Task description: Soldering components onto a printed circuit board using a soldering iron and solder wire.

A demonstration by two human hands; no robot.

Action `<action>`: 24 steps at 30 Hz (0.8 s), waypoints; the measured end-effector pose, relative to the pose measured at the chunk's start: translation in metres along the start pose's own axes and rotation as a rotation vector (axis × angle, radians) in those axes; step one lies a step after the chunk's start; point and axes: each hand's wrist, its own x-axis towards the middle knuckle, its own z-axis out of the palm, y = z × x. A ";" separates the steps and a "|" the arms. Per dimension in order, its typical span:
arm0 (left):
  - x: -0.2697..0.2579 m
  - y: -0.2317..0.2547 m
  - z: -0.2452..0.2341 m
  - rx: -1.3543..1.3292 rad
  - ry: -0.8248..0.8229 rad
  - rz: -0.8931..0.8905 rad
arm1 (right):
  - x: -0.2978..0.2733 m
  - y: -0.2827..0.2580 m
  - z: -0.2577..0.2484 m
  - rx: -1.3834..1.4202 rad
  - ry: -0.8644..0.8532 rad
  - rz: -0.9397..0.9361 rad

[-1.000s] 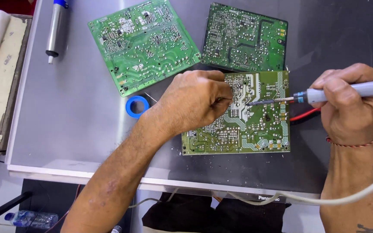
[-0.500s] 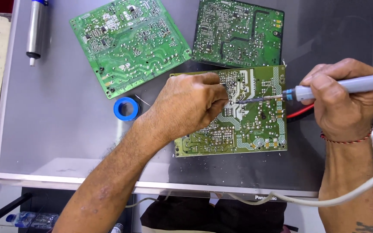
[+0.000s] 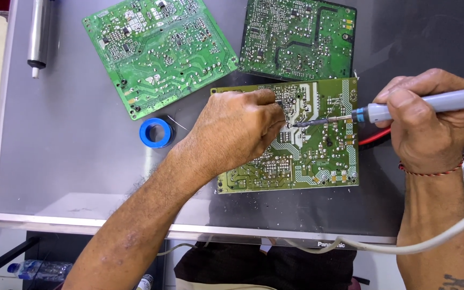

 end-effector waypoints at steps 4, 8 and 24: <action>0.000 0.000 0.002 0.017 0.014 -0.003 | 0.002 -0.002 0.002 -0.012 -0.005 -0.008; 0.000 0.001 0.003 0.028 0.022 0.013 | 0.001 -0.001 0.000 -0.017 -0.021 -0.001; -0.001 0.003 0.006 0.062 0.030 0.008 | 0.000 -0.003 0.003 -0.026 -0.006 0.015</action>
